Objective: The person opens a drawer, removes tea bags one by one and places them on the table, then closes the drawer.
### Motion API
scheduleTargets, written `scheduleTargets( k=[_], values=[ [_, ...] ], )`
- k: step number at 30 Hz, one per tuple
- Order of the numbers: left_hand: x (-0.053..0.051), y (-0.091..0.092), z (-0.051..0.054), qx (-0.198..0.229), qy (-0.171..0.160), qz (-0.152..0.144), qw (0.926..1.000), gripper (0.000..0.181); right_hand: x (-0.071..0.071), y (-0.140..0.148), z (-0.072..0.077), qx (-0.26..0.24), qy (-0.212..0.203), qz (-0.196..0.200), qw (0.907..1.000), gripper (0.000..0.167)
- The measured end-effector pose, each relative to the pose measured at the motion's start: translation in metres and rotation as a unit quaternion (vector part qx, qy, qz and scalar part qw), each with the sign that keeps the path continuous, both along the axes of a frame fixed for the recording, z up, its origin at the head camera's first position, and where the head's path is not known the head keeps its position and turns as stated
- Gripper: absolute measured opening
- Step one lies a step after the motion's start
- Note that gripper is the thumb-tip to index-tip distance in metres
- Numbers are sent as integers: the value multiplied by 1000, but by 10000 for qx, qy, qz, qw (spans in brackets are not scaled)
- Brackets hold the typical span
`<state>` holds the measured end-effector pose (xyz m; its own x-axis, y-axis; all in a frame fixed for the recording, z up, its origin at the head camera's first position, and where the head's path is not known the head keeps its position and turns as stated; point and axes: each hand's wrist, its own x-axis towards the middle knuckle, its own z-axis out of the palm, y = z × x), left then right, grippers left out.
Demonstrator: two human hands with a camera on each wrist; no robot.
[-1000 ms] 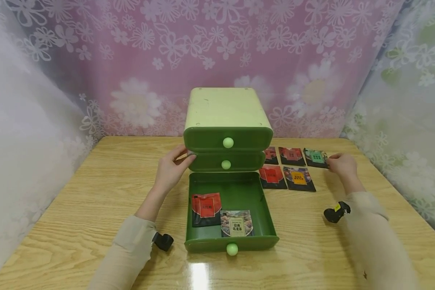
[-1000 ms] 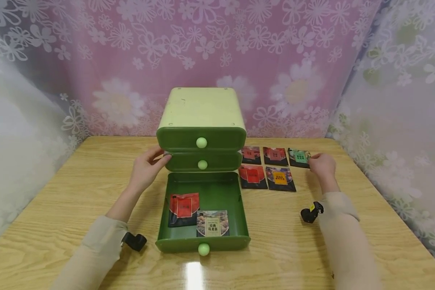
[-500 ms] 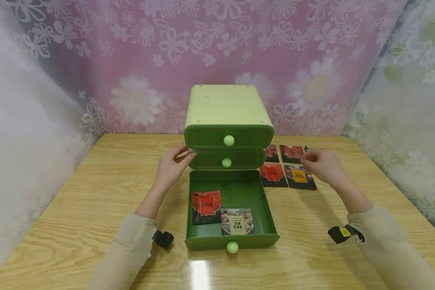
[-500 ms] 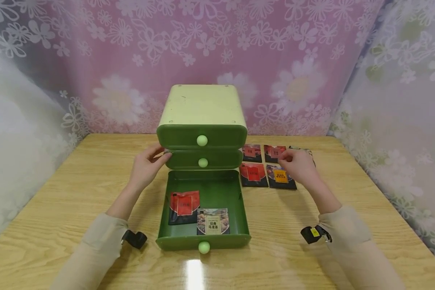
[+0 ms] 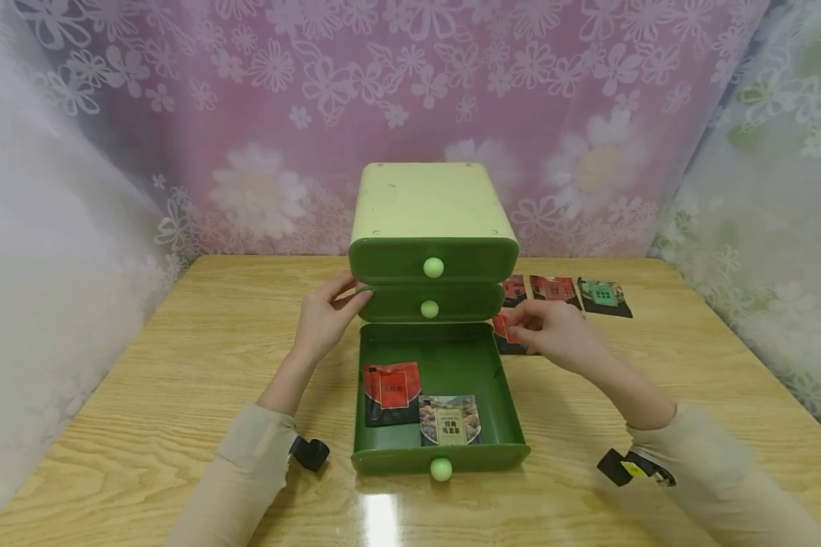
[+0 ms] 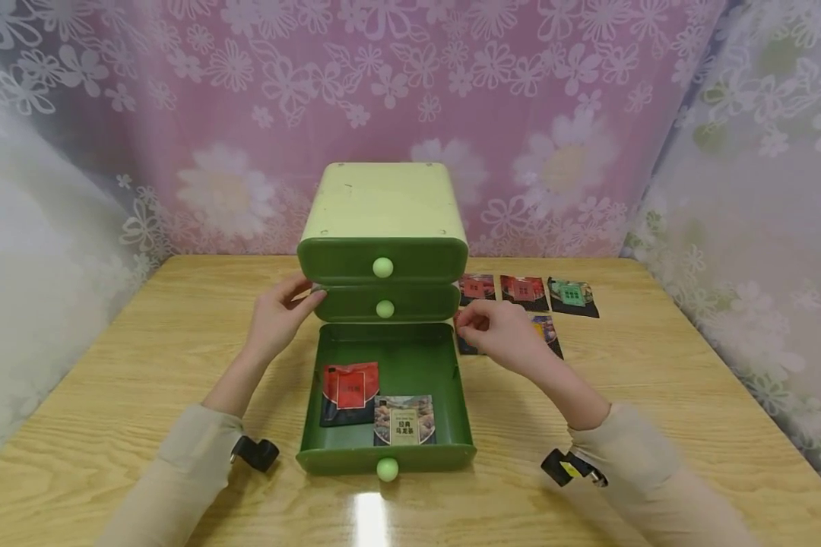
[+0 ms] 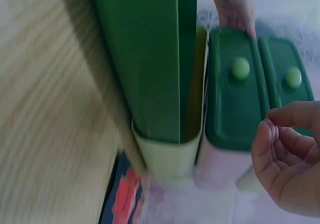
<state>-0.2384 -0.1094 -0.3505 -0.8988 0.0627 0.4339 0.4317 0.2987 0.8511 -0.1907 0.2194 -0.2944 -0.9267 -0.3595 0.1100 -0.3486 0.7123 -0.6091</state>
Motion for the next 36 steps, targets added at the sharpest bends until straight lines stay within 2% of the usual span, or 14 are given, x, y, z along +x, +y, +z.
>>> scheduleTargets(
  k=[4,7,11,16,18,21,28,36],
  values=[
    [0,0,0,22,6,-14,10000,40,3,-14,-8,-43,-32,628,9980,6],
    [0,0,-1,-3,22,-19,10000,39,4,-25,-16,268,-38,1226,9921,13],
    [1,0,-1,-14,-1,-36,10000,38,8,-42,-27,1086,-13,1857,9766,26],
    [1,1,0,18,10,-55,10000,38,15,-58,-38,1987,-77,2239,9541,36],
    [1,1,0,20,6,-43,10000,39,18,-62,-42,2141,-137,2312,9490,38],
    [0,1,1,16,-4,-29,10000,39,20,-65,-45,2248,-194,2330,9459,44],
    [1,1,2,17,20,-29,10000,38,21,-68,-49,2472,-134,2118,9454,53],
    [0,1,0,98,-8,-47,9999,39,21,-69,-53,2608,-215,1990,9444,49]
  ],
)
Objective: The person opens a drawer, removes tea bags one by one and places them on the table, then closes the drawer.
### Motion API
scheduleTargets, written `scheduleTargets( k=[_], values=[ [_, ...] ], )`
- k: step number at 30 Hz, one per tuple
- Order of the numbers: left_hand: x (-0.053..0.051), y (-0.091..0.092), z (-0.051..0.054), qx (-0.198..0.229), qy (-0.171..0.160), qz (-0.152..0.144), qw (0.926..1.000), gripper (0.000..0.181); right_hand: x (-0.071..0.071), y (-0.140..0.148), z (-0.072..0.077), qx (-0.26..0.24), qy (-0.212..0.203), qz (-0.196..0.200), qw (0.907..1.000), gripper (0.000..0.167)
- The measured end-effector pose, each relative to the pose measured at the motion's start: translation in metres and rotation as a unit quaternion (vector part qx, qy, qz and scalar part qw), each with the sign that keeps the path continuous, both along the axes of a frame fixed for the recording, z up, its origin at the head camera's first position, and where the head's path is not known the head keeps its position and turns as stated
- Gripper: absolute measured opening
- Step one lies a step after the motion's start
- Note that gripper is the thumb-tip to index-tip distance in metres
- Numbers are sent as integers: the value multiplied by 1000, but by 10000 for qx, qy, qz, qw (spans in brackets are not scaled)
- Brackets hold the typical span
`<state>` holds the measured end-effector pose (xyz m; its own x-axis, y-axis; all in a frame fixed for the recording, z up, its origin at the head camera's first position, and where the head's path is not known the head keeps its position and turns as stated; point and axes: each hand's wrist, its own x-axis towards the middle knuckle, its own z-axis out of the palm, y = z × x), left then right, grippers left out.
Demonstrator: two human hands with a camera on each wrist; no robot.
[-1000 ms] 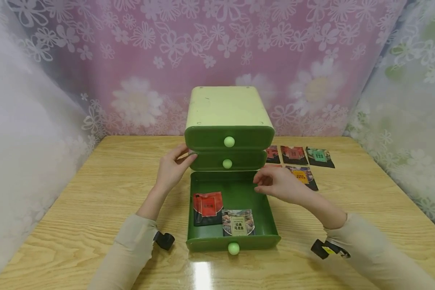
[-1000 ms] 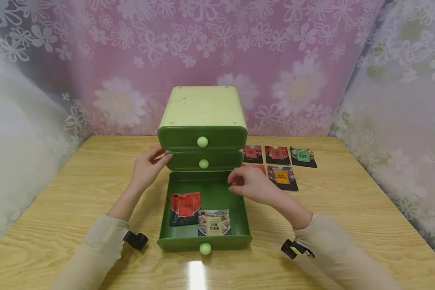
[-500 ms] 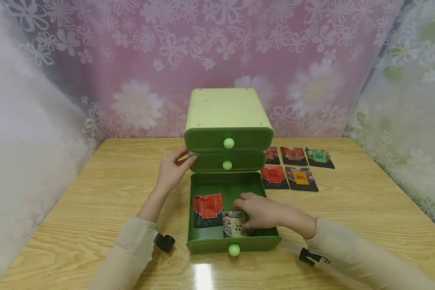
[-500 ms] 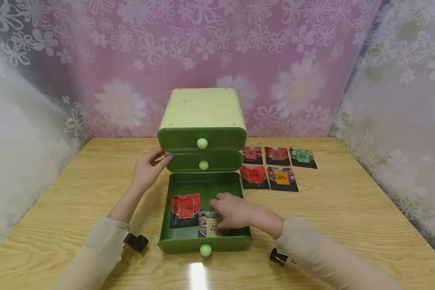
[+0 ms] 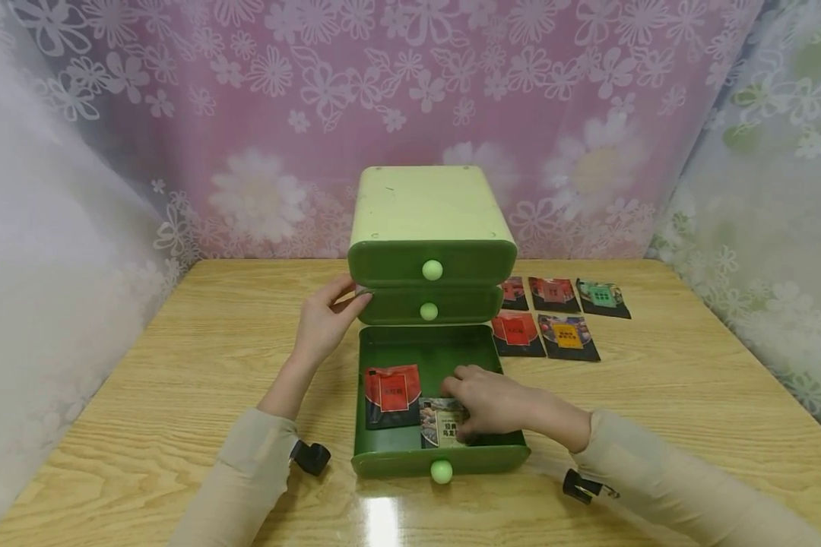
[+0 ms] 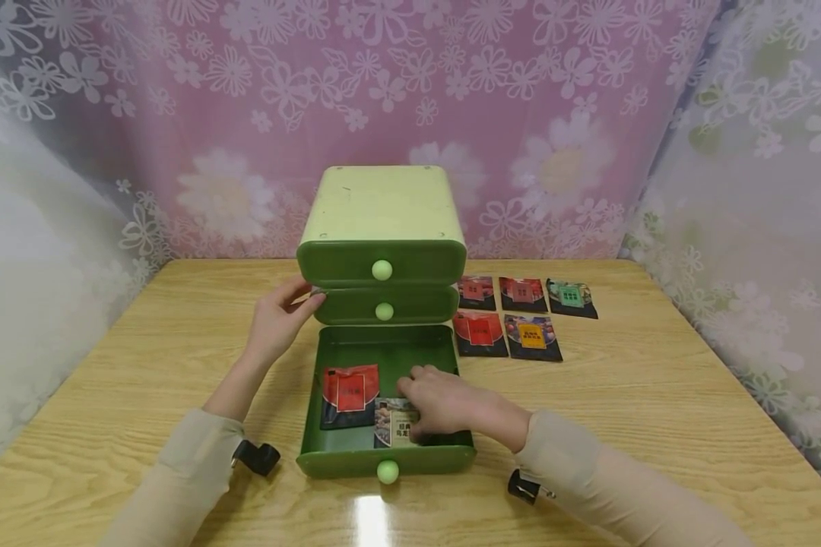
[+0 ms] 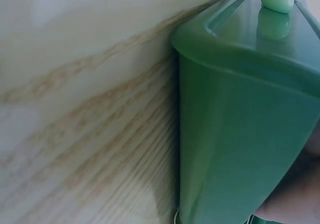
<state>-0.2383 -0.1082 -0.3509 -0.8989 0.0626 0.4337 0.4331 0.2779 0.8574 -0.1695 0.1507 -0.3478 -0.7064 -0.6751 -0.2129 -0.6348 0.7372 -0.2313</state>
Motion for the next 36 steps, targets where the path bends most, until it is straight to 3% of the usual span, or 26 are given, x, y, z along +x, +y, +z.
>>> scheduleTargets(
  k=[4,11,22,31,36],
  values=[
    [0,1,0,-11,-56,5,10000,40,-1,1,-1,-129,28,46,9999,40],
    [25,8,27,-140,-124,64,9998,39,-3,8,1,-1033,-19,255,9943,12],
    [23,7,26,-62,-55,26,10000,39,-11,19,2,-1958,-1103,-15,9744,9],
    [22,7,25,-21,-32,29,10000,39,-7,23,9,-1956,-1415,62,9704,10],
    [22,7,25,-29,-42,36,10000,39,-6,26,9,-2400,-1726,-95,9553,10]
  ],
)
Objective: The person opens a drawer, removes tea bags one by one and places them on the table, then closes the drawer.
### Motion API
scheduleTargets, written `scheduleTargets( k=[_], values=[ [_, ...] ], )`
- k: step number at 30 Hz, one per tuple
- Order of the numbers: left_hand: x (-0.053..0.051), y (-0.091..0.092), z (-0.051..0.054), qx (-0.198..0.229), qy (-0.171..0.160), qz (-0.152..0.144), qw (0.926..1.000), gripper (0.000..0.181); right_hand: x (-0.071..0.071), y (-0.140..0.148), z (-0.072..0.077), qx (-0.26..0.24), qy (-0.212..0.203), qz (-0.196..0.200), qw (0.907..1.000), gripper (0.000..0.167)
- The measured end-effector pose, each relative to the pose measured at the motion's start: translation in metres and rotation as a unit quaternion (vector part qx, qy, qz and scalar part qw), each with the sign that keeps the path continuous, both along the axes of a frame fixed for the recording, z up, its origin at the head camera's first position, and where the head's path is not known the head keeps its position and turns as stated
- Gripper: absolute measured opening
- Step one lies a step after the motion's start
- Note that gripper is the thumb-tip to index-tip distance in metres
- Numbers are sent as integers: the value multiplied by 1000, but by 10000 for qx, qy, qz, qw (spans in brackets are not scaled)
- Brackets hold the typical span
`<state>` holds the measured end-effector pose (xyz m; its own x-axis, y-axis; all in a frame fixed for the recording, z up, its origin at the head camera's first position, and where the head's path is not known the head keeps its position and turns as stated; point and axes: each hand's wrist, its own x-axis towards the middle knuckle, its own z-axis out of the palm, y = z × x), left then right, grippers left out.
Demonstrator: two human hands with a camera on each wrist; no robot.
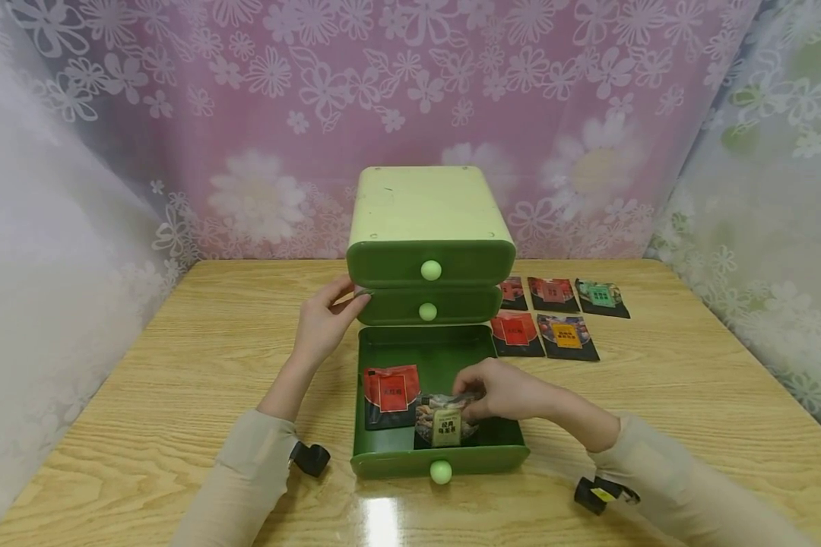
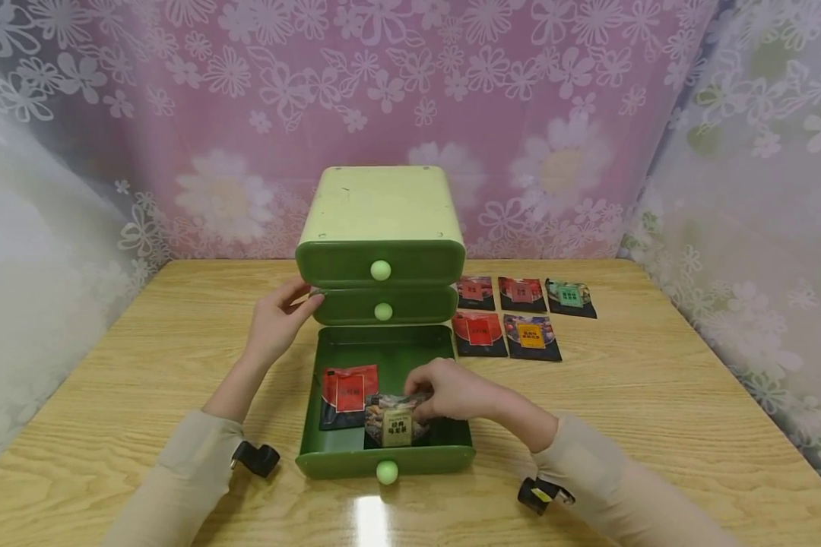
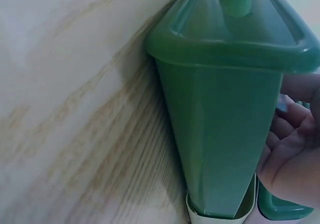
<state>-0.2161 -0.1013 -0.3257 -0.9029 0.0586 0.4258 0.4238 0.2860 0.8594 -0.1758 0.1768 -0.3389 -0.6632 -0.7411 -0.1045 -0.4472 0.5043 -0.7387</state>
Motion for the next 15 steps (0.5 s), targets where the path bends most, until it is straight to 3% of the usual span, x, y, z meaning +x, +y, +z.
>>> scheduleTargets(
  k=[7,15],
  values=[
    [1,-1,-1,81,-208,-21,9997,40,-2,4,5,-917,-743,-652,9909,13],
    [1,0,0,99,-244,-11,9997,40,-5,11,17,-1461,-1026,-1570,9713,23]
  ],
)
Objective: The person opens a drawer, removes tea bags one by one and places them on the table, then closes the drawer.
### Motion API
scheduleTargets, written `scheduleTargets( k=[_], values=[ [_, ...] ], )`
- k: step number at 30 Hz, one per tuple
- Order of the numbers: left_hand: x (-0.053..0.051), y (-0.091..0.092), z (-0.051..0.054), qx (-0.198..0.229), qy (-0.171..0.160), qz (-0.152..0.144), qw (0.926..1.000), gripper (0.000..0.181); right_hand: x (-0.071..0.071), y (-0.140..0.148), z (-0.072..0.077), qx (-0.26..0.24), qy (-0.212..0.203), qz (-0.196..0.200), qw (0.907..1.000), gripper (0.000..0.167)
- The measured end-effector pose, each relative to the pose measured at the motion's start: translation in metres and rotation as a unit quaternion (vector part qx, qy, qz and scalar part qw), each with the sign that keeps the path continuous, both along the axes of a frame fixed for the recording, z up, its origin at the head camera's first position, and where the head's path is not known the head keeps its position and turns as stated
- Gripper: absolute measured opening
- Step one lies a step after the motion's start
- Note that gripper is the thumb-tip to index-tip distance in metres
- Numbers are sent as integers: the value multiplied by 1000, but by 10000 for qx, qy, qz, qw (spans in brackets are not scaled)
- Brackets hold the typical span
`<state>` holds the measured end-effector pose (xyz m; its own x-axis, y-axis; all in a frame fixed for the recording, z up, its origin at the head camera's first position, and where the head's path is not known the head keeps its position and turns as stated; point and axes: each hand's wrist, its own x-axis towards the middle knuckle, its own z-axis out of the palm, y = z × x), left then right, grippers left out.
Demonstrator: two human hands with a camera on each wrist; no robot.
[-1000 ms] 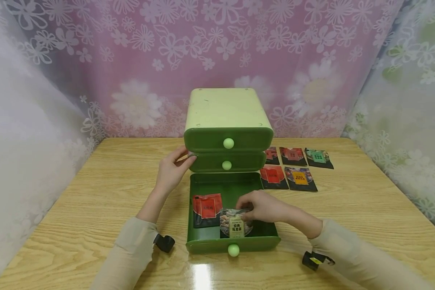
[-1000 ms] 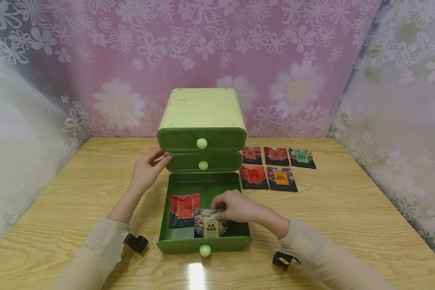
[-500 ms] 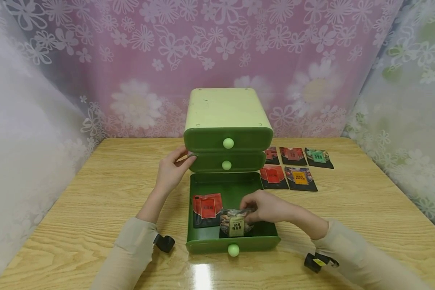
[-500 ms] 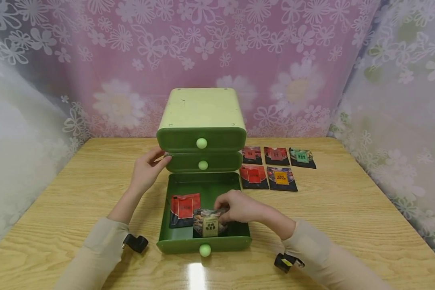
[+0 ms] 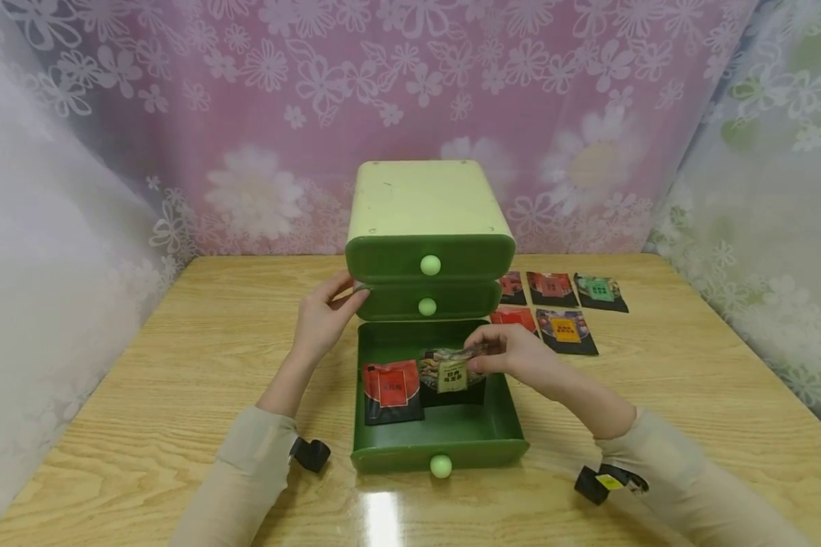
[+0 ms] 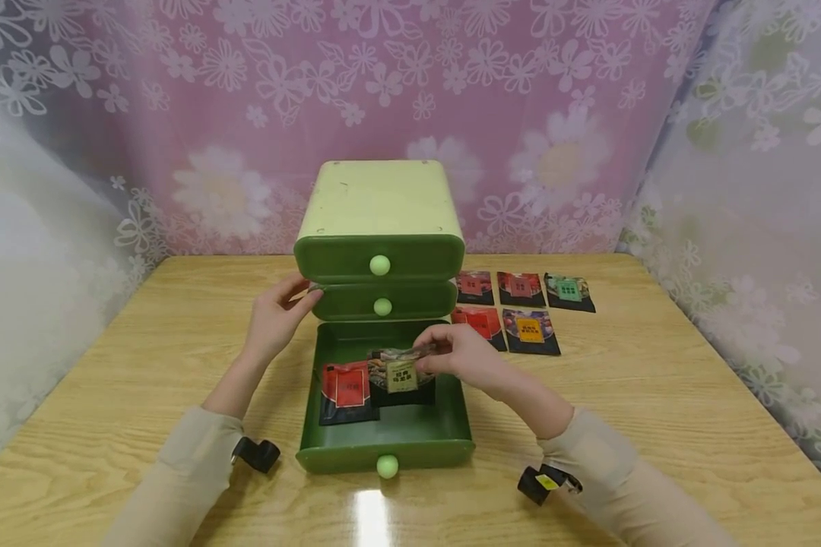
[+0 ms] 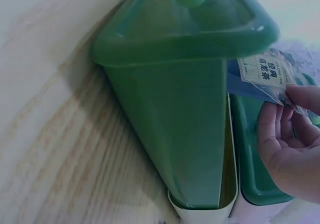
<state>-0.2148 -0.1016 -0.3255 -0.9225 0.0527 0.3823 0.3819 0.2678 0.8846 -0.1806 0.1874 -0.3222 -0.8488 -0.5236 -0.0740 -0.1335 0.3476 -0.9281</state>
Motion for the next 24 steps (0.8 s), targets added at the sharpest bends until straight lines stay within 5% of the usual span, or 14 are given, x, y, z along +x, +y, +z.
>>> scheduleTargets(
  k=[17,24],
  values=[
    [-1,0,2,84,-74,-28,9999,41,-1,31,6,-400,-119,-569,9975,30],
    [1,0,2,11,-25,-1,10000,41,-1,63,8,-768,33,-752,9942,15]
  ],
)
